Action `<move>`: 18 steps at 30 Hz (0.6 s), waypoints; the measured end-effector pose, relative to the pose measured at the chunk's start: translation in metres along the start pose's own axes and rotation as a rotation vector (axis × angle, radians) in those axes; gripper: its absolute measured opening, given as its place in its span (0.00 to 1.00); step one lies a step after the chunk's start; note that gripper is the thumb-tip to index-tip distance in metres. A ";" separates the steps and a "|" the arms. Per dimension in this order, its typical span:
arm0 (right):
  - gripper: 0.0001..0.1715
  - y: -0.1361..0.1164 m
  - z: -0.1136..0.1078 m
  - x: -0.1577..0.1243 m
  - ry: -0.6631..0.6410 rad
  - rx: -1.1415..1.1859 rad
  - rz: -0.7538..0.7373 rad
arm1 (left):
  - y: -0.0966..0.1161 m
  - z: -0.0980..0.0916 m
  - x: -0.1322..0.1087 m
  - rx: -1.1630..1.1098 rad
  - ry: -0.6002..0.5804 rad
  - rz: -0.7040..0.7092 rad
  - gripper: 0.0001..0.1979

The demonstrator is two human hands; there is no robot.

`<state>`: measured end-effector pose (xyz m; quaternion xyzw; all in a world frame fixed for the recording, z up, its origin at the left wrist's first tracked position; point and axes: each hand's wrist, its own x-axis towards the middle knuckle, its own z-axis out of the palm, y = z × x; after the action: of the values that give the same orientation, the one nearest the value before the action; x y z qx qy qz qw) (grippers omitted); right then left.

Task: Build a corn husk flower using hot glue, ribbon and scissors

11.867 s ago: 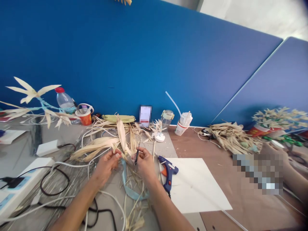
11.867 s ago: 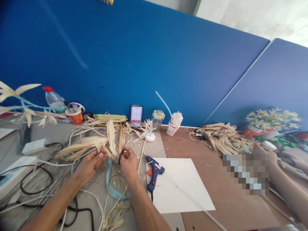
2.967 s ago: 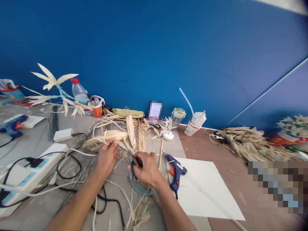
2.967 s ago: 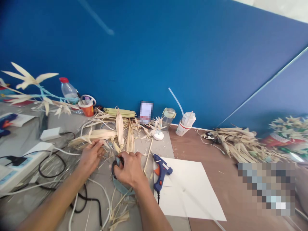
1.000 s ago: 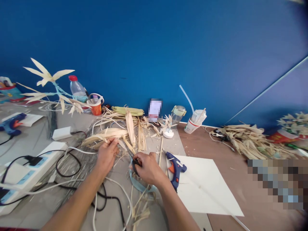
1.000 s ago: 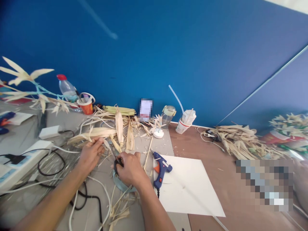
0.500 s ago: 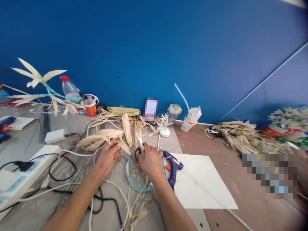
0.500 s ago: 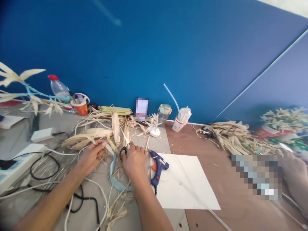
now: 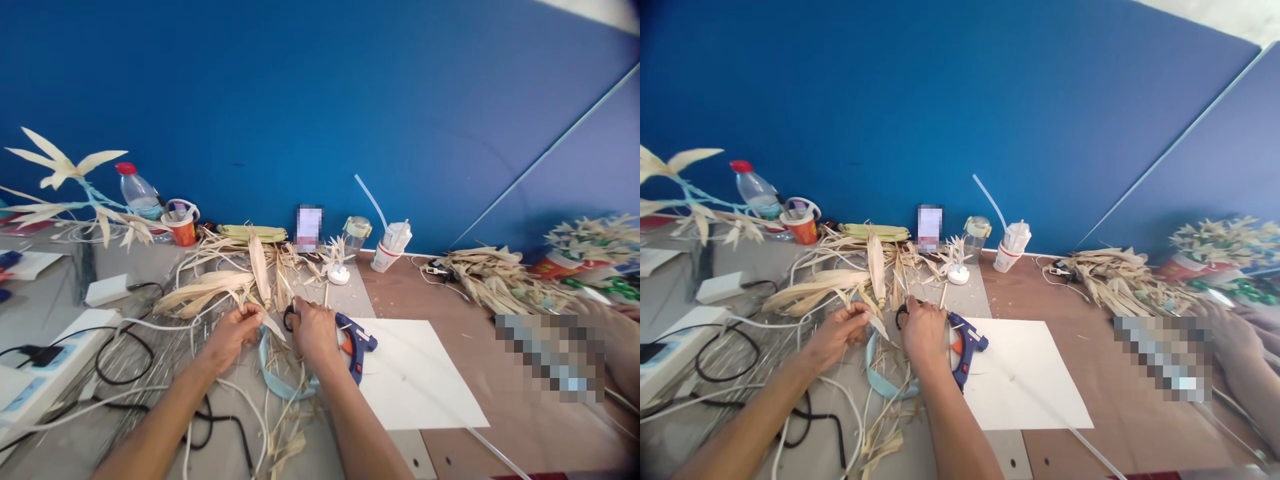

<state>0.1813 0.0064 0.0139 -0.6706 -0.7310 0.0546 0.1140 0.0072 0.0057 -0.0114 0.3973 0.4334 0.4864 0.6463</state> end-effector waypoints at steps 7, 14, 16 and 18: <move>0.23 0.000 0.000 0.000 -0.050 -0.014 -0.042 | 0.000 0.001 -0.001 -0.020 -0.004 -0.022 0.12; 0.22 0.000 0.004 0.002 -0.006 -0.020 -0.058 | 0.000 0.002 -0.001 0.008 0.009 -0.018 0.13; 0.20 0.000 0.003 0.003 -0.015 -0.028 -0.090 | 0.000 0.003 -0.001 0.015 0.004 -0.013 0.13; 0.19 -0.001 0.002 0.005 -0.039 -0.038 -0.100 | 0.001 0.004 -0.001 0.024 -0.002 -0.012 0.13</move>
<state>0.1791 0.0111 0.0128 -0.6341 -0.7666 0.0482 0.0895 0.0105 0.0042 -0.0087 0.4029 0.4409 0.4768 0.6449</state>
